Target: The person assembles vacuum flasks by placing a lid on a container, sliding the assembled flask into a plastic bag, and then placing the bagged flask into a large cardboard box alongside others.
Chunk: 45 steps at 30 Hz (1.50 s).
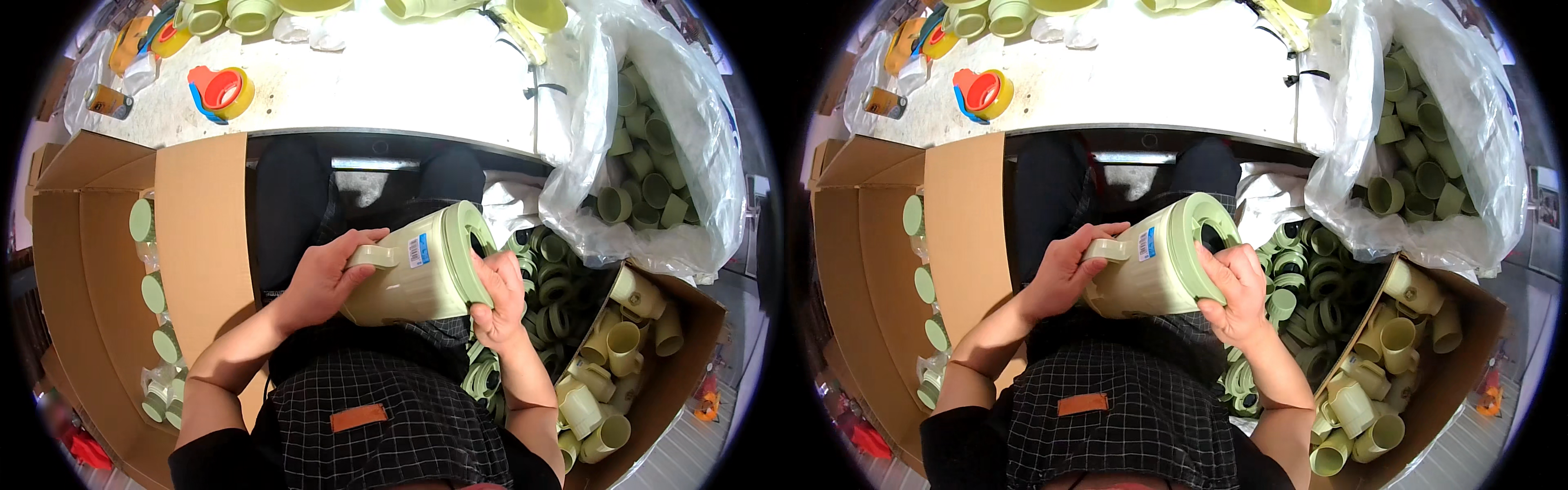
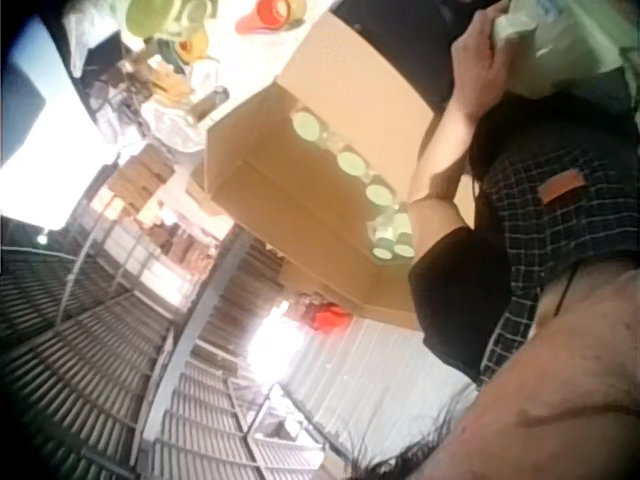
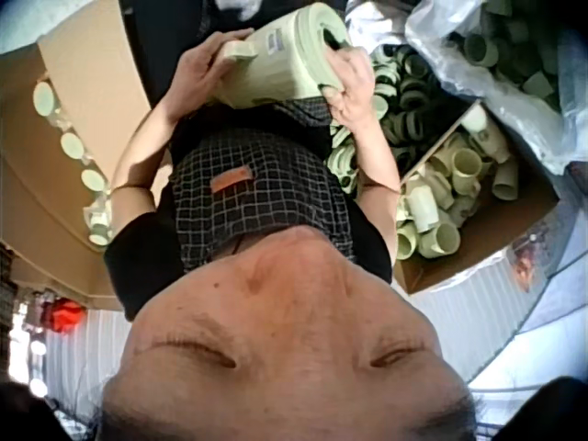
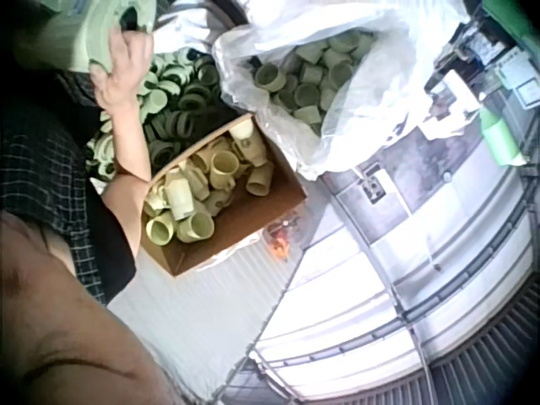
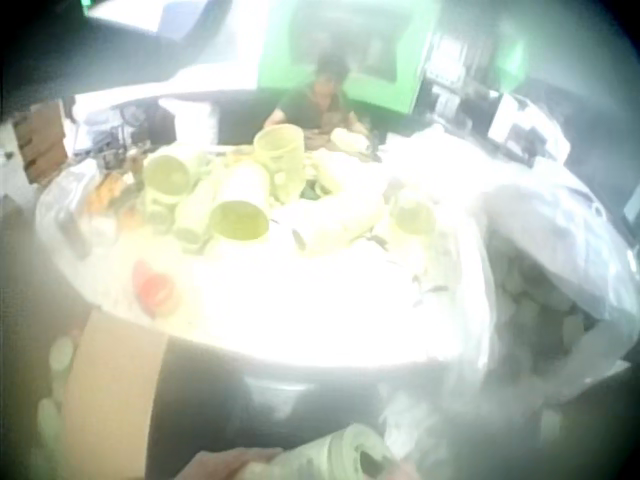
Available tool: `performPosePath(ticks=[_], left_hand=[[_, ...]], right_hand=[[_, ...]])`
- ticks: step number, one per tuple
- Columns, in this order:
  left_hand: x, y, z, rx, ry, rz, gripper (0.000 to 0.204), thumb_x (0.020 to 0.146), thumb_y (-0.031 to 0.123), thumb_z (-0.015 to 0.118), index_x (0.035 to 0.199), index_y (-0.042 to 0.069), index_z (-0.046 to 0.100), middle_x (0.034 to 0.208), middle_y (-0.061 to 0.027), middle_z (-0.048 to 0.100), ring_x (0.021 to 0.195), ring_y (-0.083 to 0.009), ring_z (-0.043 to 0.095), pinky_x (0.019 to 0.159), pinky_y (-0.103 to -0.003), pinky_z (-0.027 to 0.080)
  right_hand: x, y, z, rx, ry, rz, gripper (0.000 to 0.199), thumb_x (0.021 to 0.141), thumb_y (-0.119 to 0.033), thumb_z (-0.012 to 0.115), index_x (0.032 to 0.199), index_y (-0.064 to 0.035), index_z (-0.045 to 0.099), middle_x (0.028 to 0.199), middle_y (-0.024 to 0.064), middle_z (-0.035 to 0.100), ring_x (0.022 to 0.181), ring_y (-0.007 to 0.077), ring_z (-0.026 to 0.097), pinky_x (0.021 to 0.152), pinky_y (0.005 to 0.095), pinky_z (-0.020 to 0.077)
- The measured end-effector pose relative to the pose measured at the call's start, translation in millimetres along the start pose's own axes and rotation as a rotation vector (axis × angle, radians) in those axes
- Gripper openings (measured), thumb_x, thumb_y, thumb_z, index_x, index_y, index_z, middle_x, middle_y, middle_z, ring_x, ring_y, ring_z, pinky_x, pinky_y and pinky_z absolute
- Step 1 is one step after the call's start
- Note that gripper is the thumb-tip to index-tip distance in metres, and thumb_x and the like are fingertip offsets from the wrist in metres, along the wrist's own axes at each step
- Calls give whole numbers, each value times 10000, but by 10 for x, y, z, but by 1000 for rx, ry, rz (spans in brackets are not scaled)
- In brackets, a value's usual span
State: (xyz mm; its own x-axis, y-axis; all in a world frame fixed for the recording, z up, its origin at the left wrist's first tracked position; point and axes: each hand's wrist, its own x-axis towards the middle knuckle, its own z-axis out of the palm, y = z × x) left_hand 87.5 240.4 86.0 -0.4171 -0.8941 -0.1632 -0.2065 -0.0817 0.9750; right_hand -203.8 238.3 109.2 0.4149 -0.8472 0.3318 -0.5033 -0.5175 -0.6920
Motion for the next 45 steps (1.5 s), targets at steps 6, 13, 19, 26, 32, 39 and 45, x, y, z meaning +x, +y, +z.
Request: performPosePath(ticks=[6, 13, 19, 26, 32, 39, 45], left_hand=[[-217, 212, 493, 443, -11, 81, 483, 889, 197, 696, 1289, 43, 472, 1535, -214, 378, 918, -377, 689, 758, -421, 568], [-164, 174, 380, 449, -50, 19, 747, 847, 171, 732, 1480, 59, 352, 1336, -207, 595, 1038, -419, 665, 860, -399, 569], [-52, 237, 297, 443, -41, -156, 629, 862, 90, 666, 1439, 25, 423, 1444, -231, 496, 1131, -406, 631, 935, -422, 531], [337, 803, -14, -43, -204, 853, 373, 846, 229, 711, 1173, 52, 682, 1102, -85, 649, 844, -268, 610, 751, -381, 488], [2497, -26, 38, 537, 371, 709, 159, 751, 38, 753, 839, 44, 621, 859, -111, 612, 783, -339, 571, 712, -446, 459], [3049, -537, -126, 397, 359, 122, 248, 973, 173, 544, 900, -35, 658, 822, -168, 674, 788, -317, 643, 749, -389, 498], [2545, -87, 314, -36, 161, 234, 213, 981, 78, 490, 887, -14, 659, 837, -100, 690, 801, -195, 648, 800, -329, 517]], right_hand=[[361, -88, -21, 60, -97, 452, 550, 1025, -395, 459, 1305, 65, 571, 842, 152, 514, 841, 332, 520, 790, 412, 436], [481, -88, -53, 114, -133, 507, 569, 983, -382, 535, 1299, 91, 549, 899, 209, 561, 825, 392, 569, 759, 431, 468], [460, -104, -15, -62, -153, 489, 541, 970, -287, 571, 1378, 62, 504, 915, 226, 549, 849, 398, 566, 805, 442, 475], [211, 212, -179, 405, -55, 508, 546, 984, -350, 581, 1384, 20, 547, 866, 41, 518, 794, 153, 488, 763, 290, 430], [175, 265, -258, 450, -71, 413, 599, 831, -219, 712, 1366, 7, 566, 802, 51, 524, 707, 168, 480, 665, 295, 421], [287, 842, -228, 710, 272, 597, 302, 900, -4, 581, 1188, 1, 670, 744, -30, 558, 676, 55, 496, 632, 215, 422], [946, 1247, 311, 491, 334, 664, 185, 904, -120, 736, 1040, -16, 666, 787, -28, 577, 723, 77, 520, 709, 238, 461]])
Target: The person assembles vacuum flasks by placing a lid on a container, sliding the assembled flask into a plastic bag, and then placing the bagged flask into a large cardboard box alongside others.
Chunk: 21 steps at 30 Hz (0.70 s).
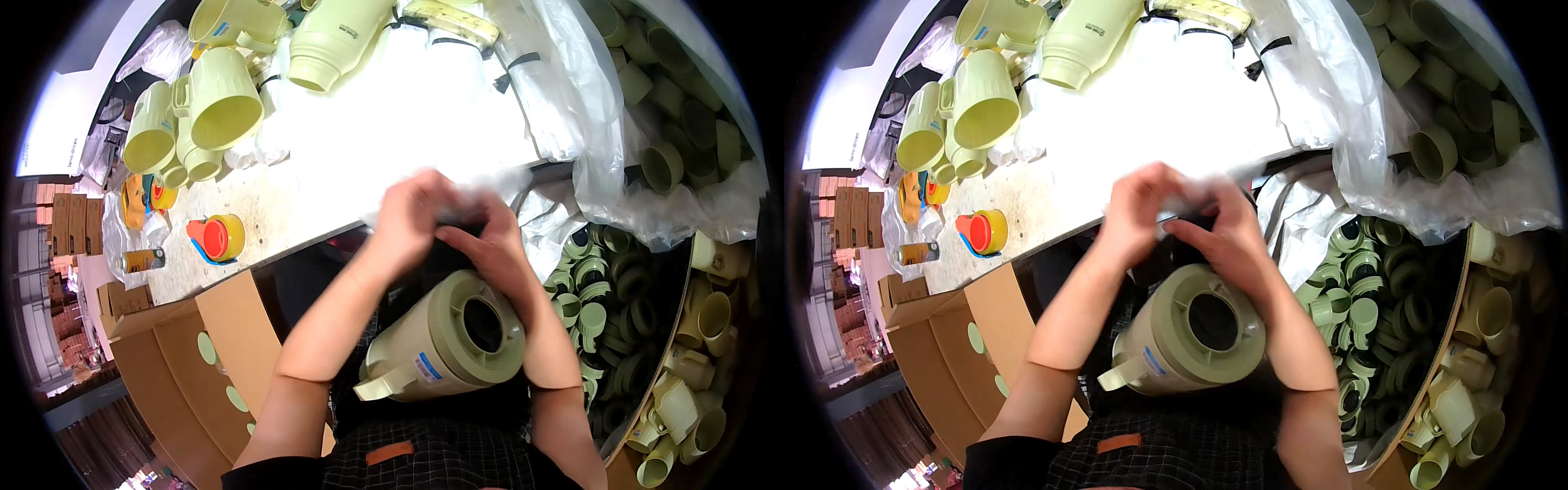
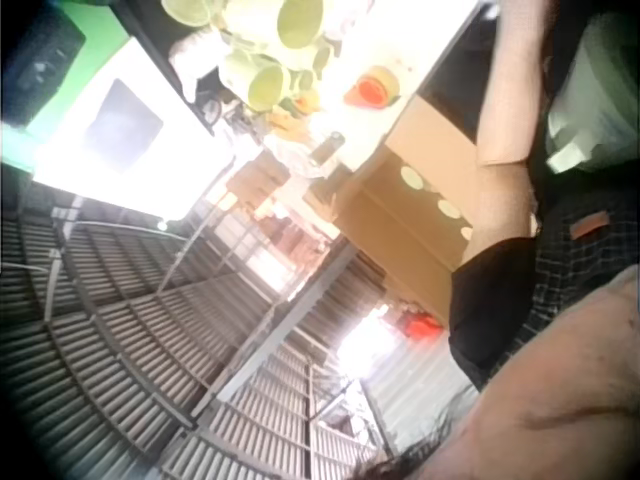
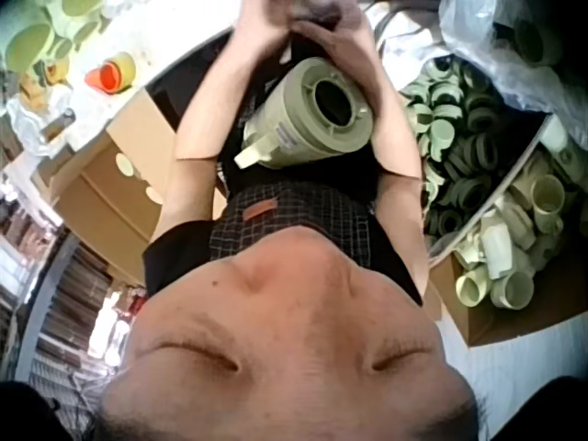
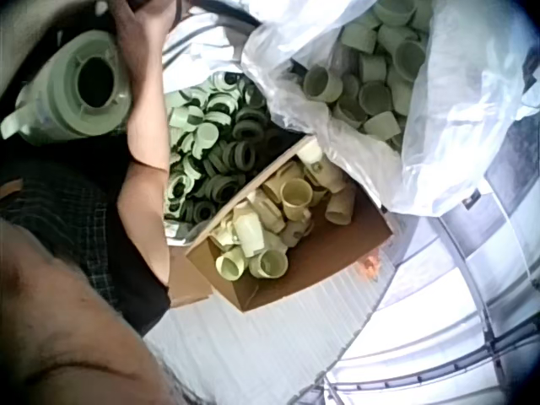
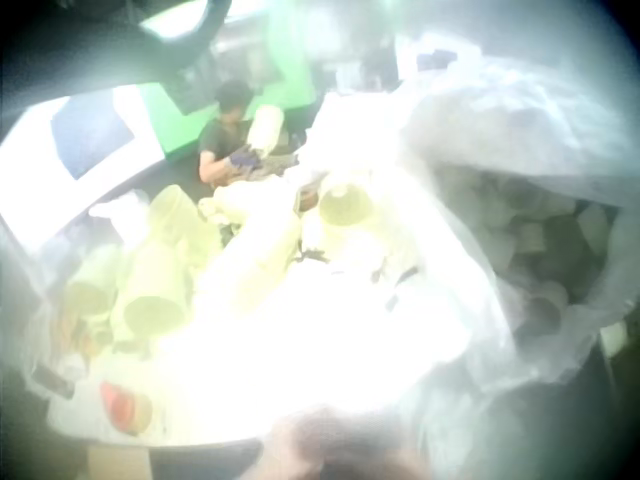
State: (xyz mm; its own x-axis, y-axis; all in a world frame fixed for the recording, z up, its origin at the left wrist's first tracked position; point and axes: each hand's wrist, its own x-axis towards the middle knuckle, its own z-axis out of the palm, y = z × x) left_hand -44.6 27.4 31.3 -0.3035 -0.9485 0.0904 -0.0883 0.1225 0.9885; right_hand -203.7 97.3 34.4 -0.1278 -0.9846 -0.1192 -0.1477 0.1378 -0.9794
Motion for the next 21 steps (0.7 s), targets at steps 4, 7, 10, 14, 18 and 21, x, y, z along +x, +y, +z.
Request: performPosePath(ticks=[4, 7, 10, 14, 18, 21], left_hand=[[-261, 534, -89, -314, 78, -165, 146, 962, 45, 533, 911, -23, 651, 884, -85, 728, 860, -184, 673, 814, -332, 536], [-456, 485, 0, -189, -136, -108, 283, 1056, 206, 490, 945, -9, 636, 779, -72, 666, 717, -148, 634, 770, -330, 554], [-522, 398, -333, -596, -53, -248, 223, 1047, 203, 498, 898, 50, 562, 659, -7, 544, 629, -104, 526, 618, -276, 483], [-635, 350, -549, -218, -207, -203, 51, 996, 103, 570, 998, 53, 580, 702, 23, 504, 645, -65, 472, 574, -251, 438], [-906, 659, -432, -55, 39, -250, 243, 857, 2, 670, 1076, 55, 578, 848, -1, 524, 672, -104, 488, 603, -272, 431], [-1657, 985, -700, 602, -68, 268, 716, 638, 56, 831, 1274, 36, 503, 935, -128, 538, 769, -319, 564, 634, -357, 490]], right_hand=[[57, 260, -200, 401, 70, -53, 204, 904, -170, 754, 1037, -18, 729, 992, 31, 717, 800, 116, 634, 716, 274, 512], [-109, 208, -49, 108, -95, -226, 289, 836, -131, 796, 1070, -6, 683, 1005, 71, 706, 862, 153, 662, 759, 299, 539], [-60, 468, -238, 182, 193, -282, 227, 845, -80, 774, 1017, -11, 642, 982, 104, 695, 888, 183, 676, 775, 305, 559], [-205, 521, -473, 1019, 602, 262, 70, 967, -38, 602, 1030, -45, 573, 884, 62, 620, 713, 125, 576, 609, 217, 480], [-996, 575, -10, 172, 794, -211, 158, 1022, -162, 523, 999, -6, 509, 918, 66, 523, 790, 157, 482, 741, 290, 425], [-1612, 481, 187, -57, 247, -546, 139, 944, -67, 547, 1041, 32, 559, 1084, 169, 556, 992, 301, 513, 915, 416, 426]])
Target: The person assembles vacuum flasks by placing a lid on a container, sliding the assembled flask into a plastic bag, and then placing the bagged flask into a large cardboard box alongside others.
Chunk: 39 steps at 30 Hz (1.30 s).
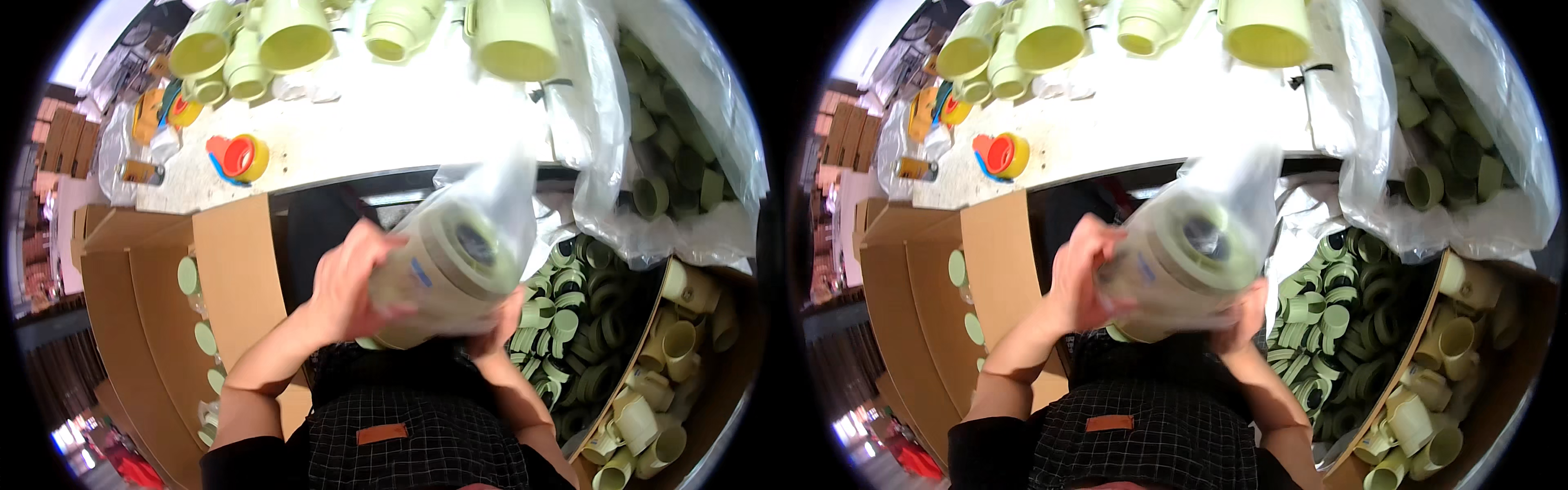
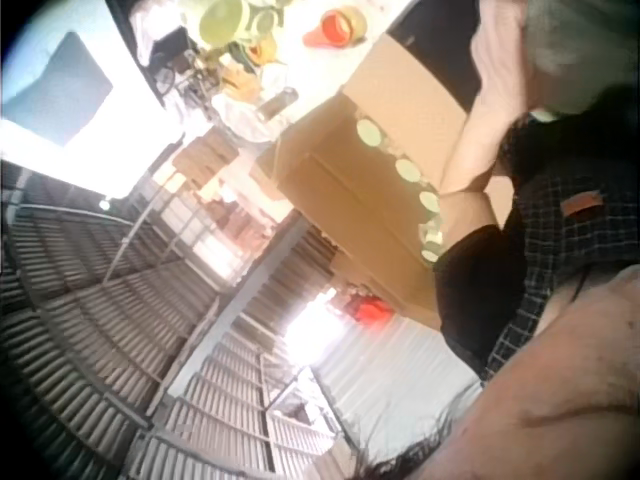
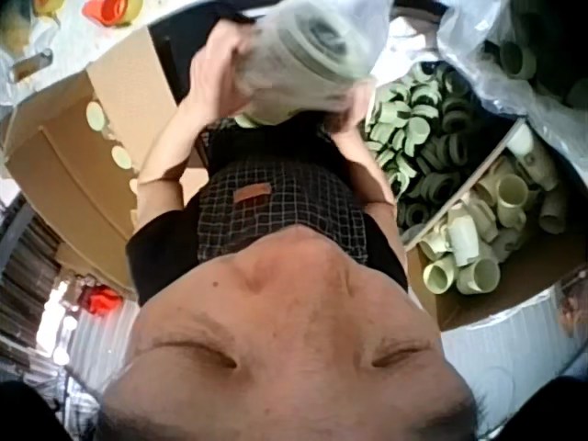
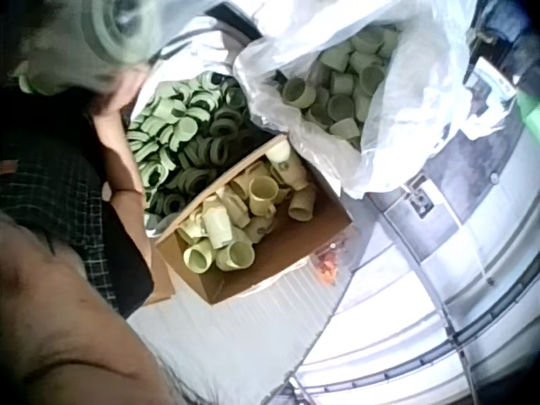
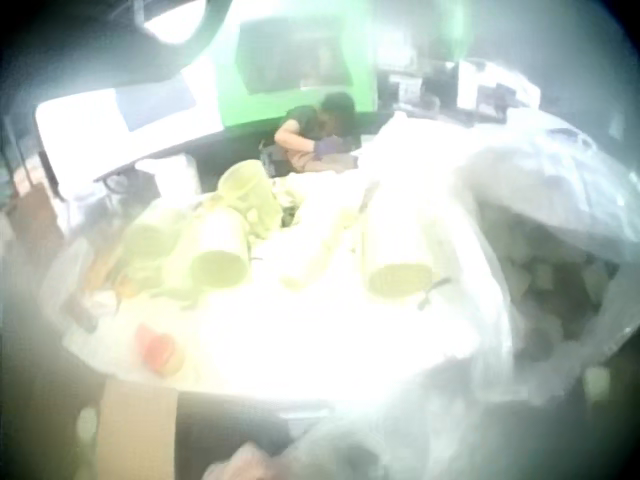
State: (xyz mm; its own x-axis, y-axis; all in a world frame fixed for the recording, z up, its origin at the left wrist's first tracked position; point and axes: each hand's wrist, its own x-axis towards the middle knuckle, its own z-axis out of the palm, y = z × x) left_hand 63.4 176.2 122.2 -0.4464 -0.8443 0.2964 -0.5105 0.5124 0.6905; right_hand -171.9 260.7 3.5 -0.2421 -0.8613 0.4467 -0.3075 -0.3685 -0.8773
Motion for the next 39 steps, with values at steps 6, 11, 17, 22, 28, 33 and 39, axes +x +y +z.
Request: performPosePath(ticks=[6, 11, 17, 22, 28, 33, 39], left_hand=[[-1571, -205, 140, 281, 274, -282, 702, 689, -10, 716, 1354, 24, 497, 973, -170, 534, 787, -362, 621, 624, -434, 515], [-2205, 90, -459, 696, 480, -437, 380, 710, 86, 717, 1084, 132, 673, 963, -129, 549, 722, -315, 598, 593, -399, 498], [-4093, 241, -1340, 585, 954, -970, 245, 897, 222, 586, 933, -14, 643, 877, -196, 671, 810, -359, 641, 731, -422, 513], [-6672, -90, -1233, 131, 980, -1780, 646, 1002, 508, 403, 1008, -91, 644, 826, -171, 637, 791, -271, 591, 824, -414, 482], [-5802, -841, -1019, -950, 1075, -1560, 498, 1015, 355, 465, 1279, -54, 567, 1194, -131, 672, 1016, -246, 644, 911, -403, 497], [-8206, 232, -725, -237, 955, -1869, 444, 975, 239, 525, 1283, -80, 539, 1277, -194, 634, 1099, -318, 640, 931, -439, 491], [-5473, -266, -1370, 960, 1050, -1505, 408, 954, 107, 573, 1326, -40, 495, 1194, -219, 582, 1077, -352, 594, 934, -441, 477]], right_hand=[[-426, -432, 349, 105, -980, 780, 726, 805, -25, 735, 1423, 23, 358, 1369, 230, 493, 1312, 358, 490, 1106, 465, 376], [-150, -808, 1132, 480, -1230, 536, 921, 720, -61, 840, 1472, 6, 312, 1384, 170, 500, 1221, 258, 555, 1024, 385, 456], [-165, -1910, 1838, 704, -1654, -51, 721, 745, -13, 797, 1394, -2, 482, 1189, 143, 650, 966, 255, 672, 896, 349, 523], [-294, -1635, 1719, 470, -1666, 115, 618, 774, 30, 749, 1352, -8, 536, 1148, 127, 677, 970, 197, 656, 896, 326, 521], [226, -791, 1125, 61, -1277, 372, 437, 869, 34, 639, 1299, -3, 570, 1015, 78, 681, 924, 146, 627, 886, 288, 495], [1303, -398, 1813, 457, -733, 689, 450, 946, -133, 679, 1318, 30, 488, 1061, 68, 647, 923, 154, 624, 846, 279, 506], [2945, 814, 1968, -443, 226, 55, 900, 739, -327, 869, 1394, 19, 359, 1345, 214, 440, 1158, 325, 513, 921, 451, 479]])
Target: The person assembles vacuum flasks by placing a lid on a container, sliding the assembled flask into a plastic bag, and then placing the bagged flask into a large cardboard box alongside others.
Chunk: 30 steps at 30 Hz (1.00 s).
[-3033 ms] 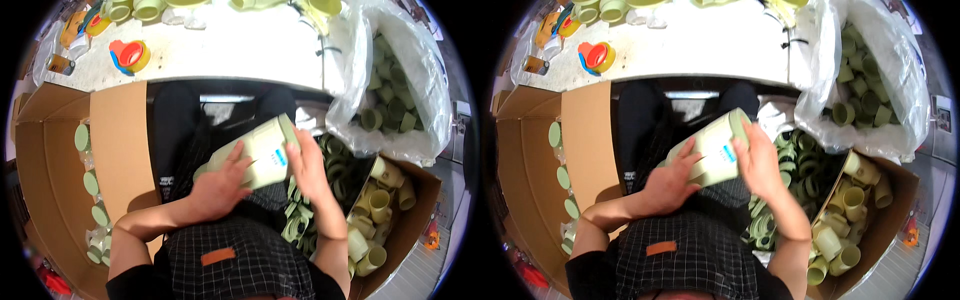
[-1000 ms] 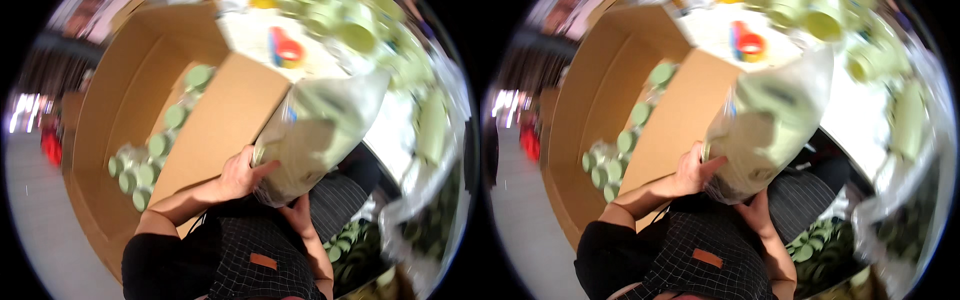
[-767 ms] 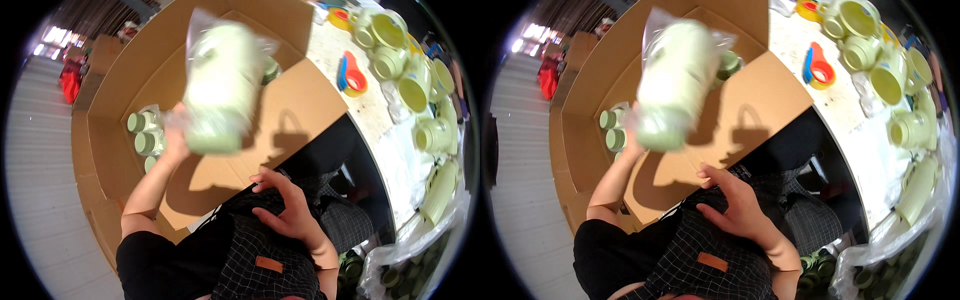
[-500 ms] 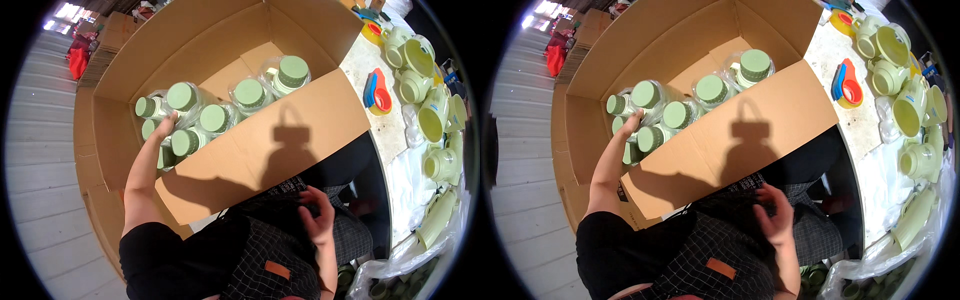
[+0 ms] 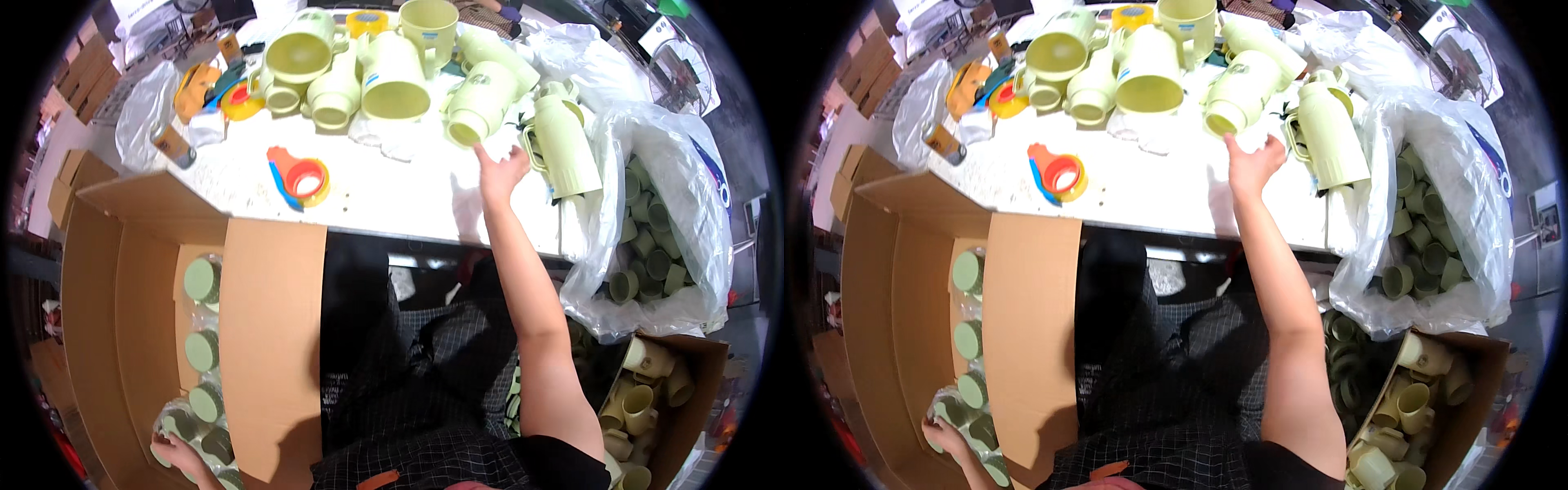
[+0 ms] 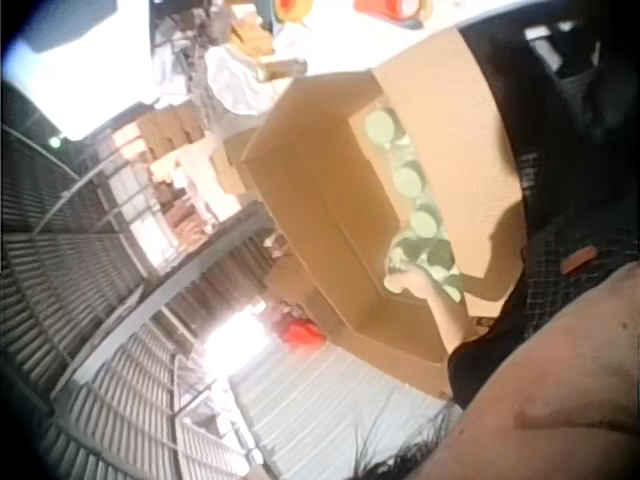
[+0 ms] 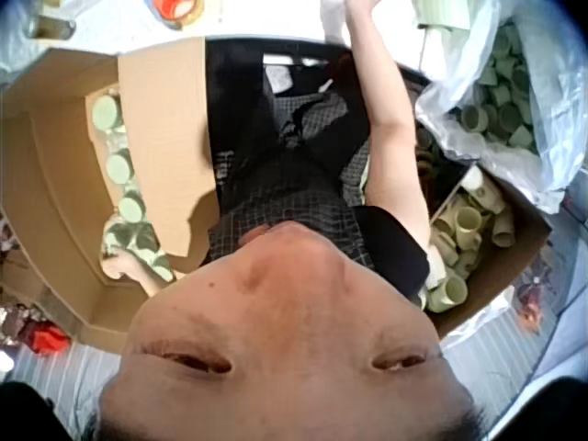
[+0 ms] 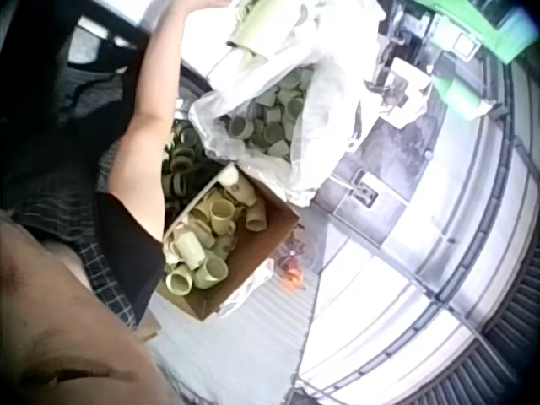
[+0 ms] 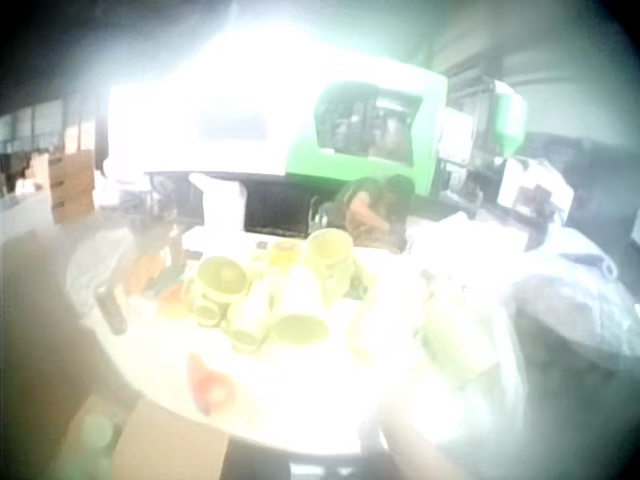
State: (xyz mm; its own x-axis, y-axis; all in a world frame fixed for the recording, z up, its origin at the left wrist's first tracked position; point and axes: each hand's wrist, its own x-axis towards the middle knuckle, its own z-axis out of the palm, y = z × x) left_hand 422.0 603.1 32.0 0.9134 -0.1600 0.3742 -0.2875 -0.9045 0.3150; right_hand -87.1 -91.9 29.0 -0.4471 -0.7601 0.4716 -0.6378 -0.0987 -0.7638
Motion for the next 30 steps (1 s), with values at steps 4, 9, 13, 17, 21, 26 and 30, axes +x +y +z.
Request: performPosePath(ticks=[4, 9, 13, 17, 21, 26, 30], left_hand=[[-32, 1690, 309, -472, -110, 291, 396, 932, 35, 559, 1319, -5, 486, 1230, -146, 528, 1127, -265, 520, 967, -394, 439], [-748, 4119, 490, -867, -579, 923, 285, 902, 45, 639, 1177, 39, 561, 1157, -120, 576, 1076, -257, 546, 966, -365, 429], [-1476, 5273, 572, -1046, -797, 905, 479, 932, 92, 593, 1371, -20, 440, 1375, -179, 502, 1304, -324, 464, 1114, -424, 336], [-2003, 5241, 818, -1302, -1188, 612, 466, 1006, 144, 504, 1425, -38, 410, 1419, -169, 495, 1307, -271, 473, 1126, -402, 327], [-2364, 4770, 622, -1282, -1787, 181, 344, 1046, 205, 508, 1281, -39, 570, 1202, -126, 679, 1085, -215, 655, 1000, -359, 474], [-2474, 4611, 510, -1227, -1785, -317, 414, 1069, 264, 452, 1364, -24, 489, 1356, -169, 587, 1229, -298, 591, 1070, -459, 458], [-2430, 4708, 566, -1291, -1578, -324, 440, 1078, 279, 421, 1396, -23, 457, 1393, -176, 555, 1265, -314, 556, 1084, -484, 436]], right_hand=[[296, -388, 341, -499, -292, -193, 1012, 709, -347, 852, 1501, -106, 269, 1340, 215, 432, 1138, 389, 568, 896, 480, 503], [526, -78, 74, -341, -293, -158, 643, 825, -206, 694, 1404, -122, 428, 1264, 182, 524, 944, 382, 660, 819, 483, 532], [114, 298, -1053, 156, -193, -173, 314, 892, -125, 587, 1185, -13, 608, 1071, 220, 677, 1011, 375, 655, 867, 437, 514], [-631, 322, -2281, 523, -805, 89, 248, 937, -70, 597, 1170, 11, 628, 1017, 66, 687, 973, 153, 627, 852, 327, 520], [-677, 876, -3136, 430, -551, 235, 636, 897, -94, 689, 1457, -83, 388, 1334, 125, 514, 1069, 192, 605, 818, 322, 530], [463, 2176, -3501, 641, 423, 636, 971, 907, -373, 715, 1611, -171, 77, 1397, 163, 458, 1063, 240, 605, 874, 399, 522], [507, 2711, -3353, 71, 472, 199, 855, 798, -340, 804, 1466, 13, 403, 1511, 227, 380, 1349, 365, 434, 1106, 426, 388]])
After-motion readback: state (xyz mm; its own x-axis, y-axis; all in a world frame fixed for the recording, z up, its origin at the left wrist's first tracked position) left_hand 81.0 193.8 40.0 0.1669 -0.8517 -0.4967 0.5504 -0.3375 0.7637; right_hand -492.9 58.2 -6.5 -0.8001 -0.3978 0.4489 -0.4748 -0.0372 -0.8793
